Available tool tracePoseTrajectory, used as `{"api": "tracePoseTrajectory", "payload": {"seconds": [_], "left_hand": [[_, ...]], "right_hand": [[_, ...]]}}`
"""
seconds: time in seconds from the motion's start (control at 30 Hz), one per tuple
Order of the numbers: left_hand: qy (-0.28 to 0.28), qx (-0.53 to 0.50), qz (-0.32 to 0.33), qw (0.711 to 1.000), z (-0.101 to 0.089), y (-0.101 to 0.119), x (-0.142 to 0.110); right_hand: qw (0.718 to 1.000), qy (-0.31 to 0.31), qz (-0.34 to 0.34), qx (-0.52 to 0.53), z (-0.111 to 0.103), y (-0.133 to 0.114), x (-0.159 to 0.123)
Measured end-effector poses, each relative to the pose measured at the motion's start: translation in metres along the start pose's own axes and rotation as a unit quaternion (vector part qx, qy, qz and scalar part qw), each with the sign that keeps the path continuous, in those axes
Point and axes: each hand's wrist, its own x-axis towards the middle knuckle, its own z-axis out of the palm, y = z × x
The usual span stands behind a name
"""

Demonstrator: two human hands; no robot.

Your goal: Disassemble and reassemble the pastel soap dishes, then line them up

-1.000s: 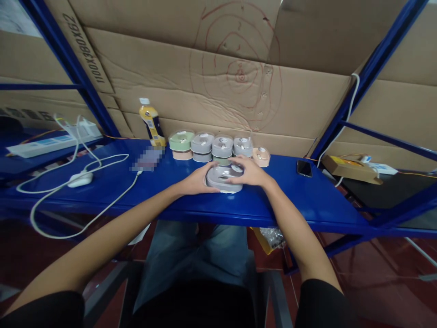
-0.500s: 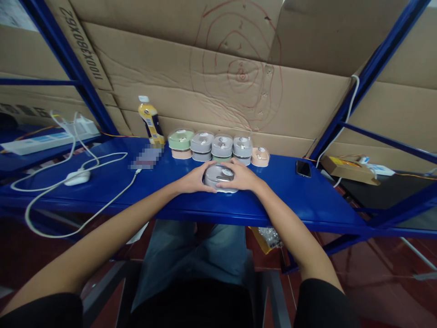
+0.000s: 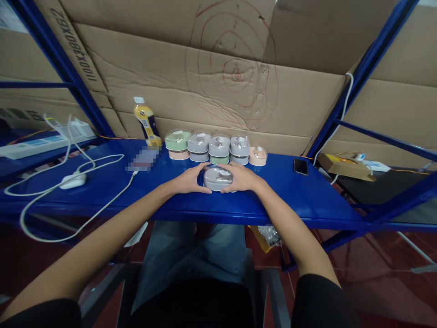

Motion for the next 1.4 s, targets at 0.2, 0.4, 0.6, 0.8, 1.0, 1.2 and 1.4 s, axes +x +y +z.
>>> {"api": "tracePoseTrajectory", "payload": {"seconds": [0.2, 0.4, 0.6, 0.8, 1.0, 1.2, 1.4], "left_hand": [[0.0, 0.031, -0.006, 0.999, -0.002, -0.007, -0.003], [0.003, 0.043, 0.003, 0.999, 0.001, -0.009, 0.0], [0.002, 0.059, 0.011, 0.998, 0.002, -0.008, 0.004], [-0.004, 0.059, 0.01, 0.998, 0.001, -0.007, 0.003], [-0.001, 0.06, 0.022, 0.998, 0.001, -0.008, 0.003], [-0.001, 0.063, 0.028, 0.998, 0.001, -0.01, 0.005], [0.002, 0.048, 0.037, 0.998, 0.001, -0.01, 0.005]], "right_hand": [[0.996, -0.003, 0.083, -0.033, -0.028, 0.018, -0.041], [0.939, -0.02, 0.302, -0.166, -0.05, 0.009, -0.127], [0.808, 0.015, 0.539, -0.236, -0.065, 0.049, -0.127], [0.792, 0.057, 0.564, -0.229, -0.074, 0.1, -0.064], [0.805, 0.071, 0.55, -0.214, -0.071, 0.106, -0.049], [0.864, 0.106, 0.376, -0.316, -0.056, 0.084, -0.045], [0.935, 0.026, 0.242, -0.258, -0.038, 0.069, -0.032]]}}
